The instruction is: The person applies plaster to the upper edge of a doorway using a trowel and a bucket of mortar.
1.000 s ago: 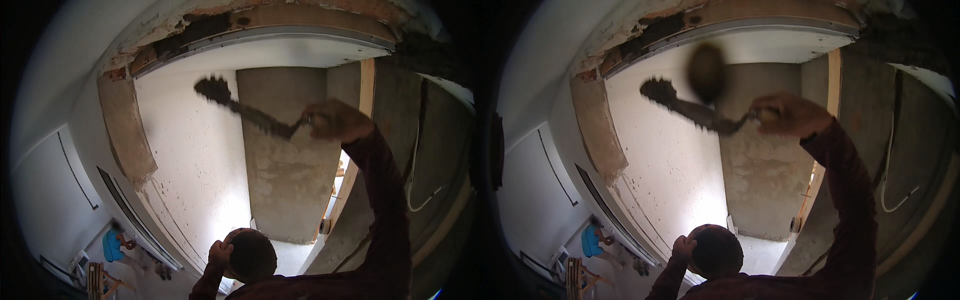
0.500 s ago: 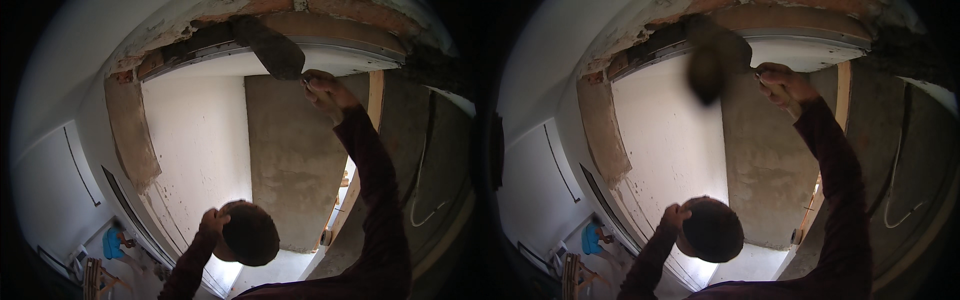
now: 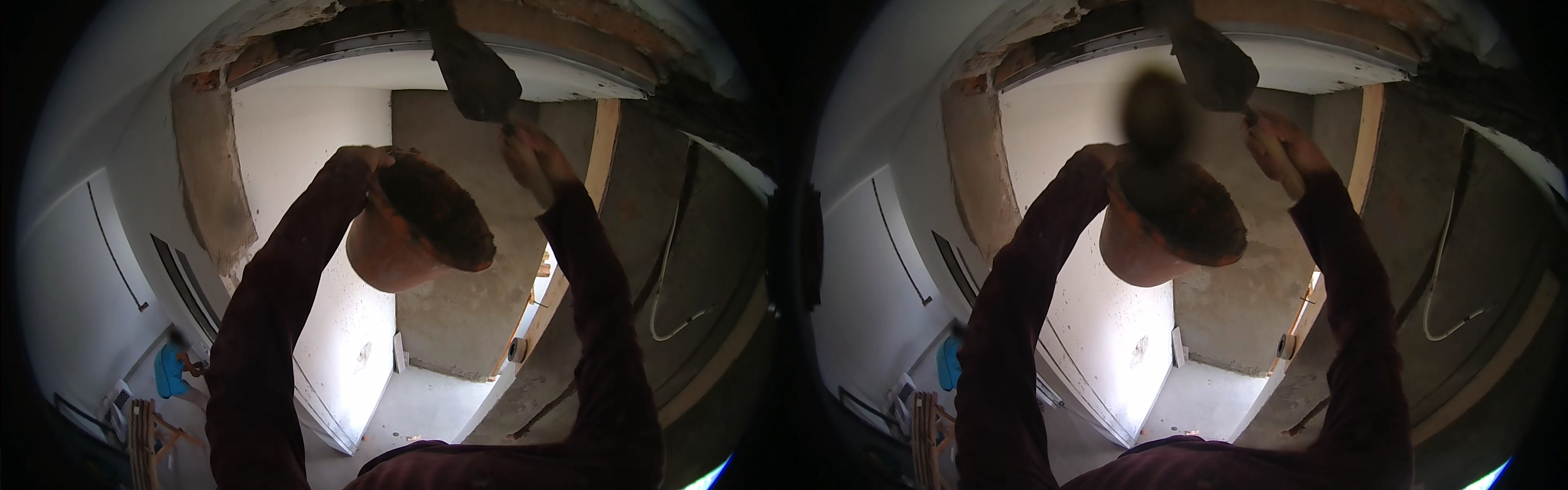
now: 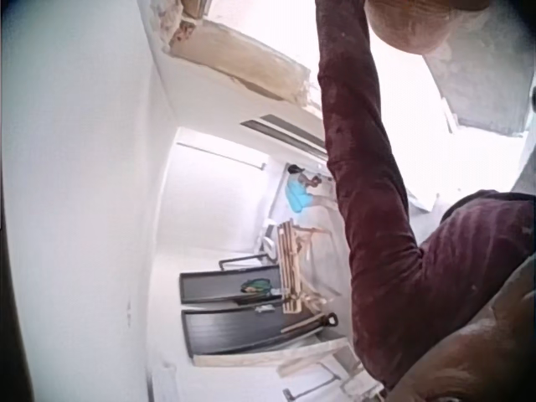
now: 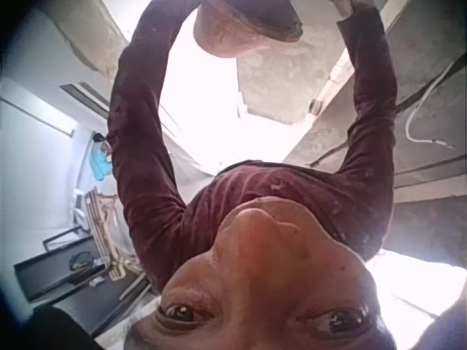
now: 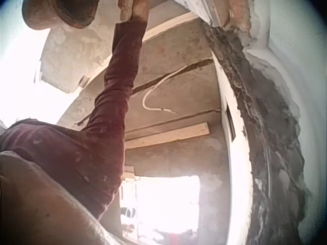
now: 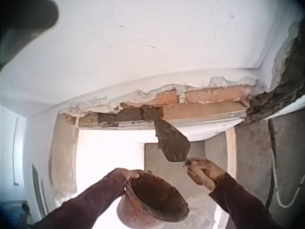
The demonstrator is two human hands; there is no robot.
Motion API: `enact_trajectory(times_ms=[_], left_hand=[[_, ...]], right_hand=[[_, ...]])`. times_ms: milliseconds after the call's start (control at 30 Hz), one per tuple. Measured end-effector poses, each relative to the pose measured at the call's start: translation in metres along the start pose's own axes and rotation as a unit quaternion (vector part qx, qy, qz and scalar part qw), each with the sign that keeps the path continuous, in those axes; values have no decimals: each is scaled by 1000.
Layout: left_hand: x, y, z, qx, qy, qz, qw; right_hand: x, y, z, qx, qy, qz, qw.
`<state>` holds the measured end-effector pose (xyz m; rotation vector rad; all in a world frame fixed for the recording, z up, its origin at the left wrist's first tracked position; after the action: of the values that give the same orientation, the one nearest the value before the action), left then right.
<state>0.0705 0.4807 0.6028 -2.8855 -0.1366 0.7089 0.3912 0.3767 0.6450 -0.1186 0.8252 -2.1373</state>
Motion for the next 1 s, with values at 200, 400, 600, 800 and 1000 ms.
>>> enact_trajectory(times_ms=[200, 400, 600, 800, 1000], left_hand=[[25, 2, -42, -10, -22, 41, 999], [44, 43, -33, -13, -20, 76, 997], [57, 71, -19, -6, -132, 109, 985], [62, 71, -22, 10, -272, 115, 955], [62, -38, 5, 99, -441, 144, 880]], right_hand=[[36, 67, 36, -5, 586, 16, 810], [86, 51, 96, 23, 889, -59, 453], [89, -2, 135, -130, 940, -53, 312], [54, -24, 135, -52, 949, -90, 297], [51, -8, 147, -28, 941, -46, 334]])
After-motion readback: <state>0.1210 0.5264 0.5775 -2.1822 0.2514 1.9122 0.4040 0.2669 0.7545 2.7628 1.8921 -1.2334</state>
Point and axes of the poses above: each hand's wrist, its own y-axis away from the middle knuckle, its own x-axis out of the palm, z = x × y, the point moved 5 cm from there along -y, towards the middle knuckle, and after that the axes turned 12 degrees about z, right-handed, at the moved point
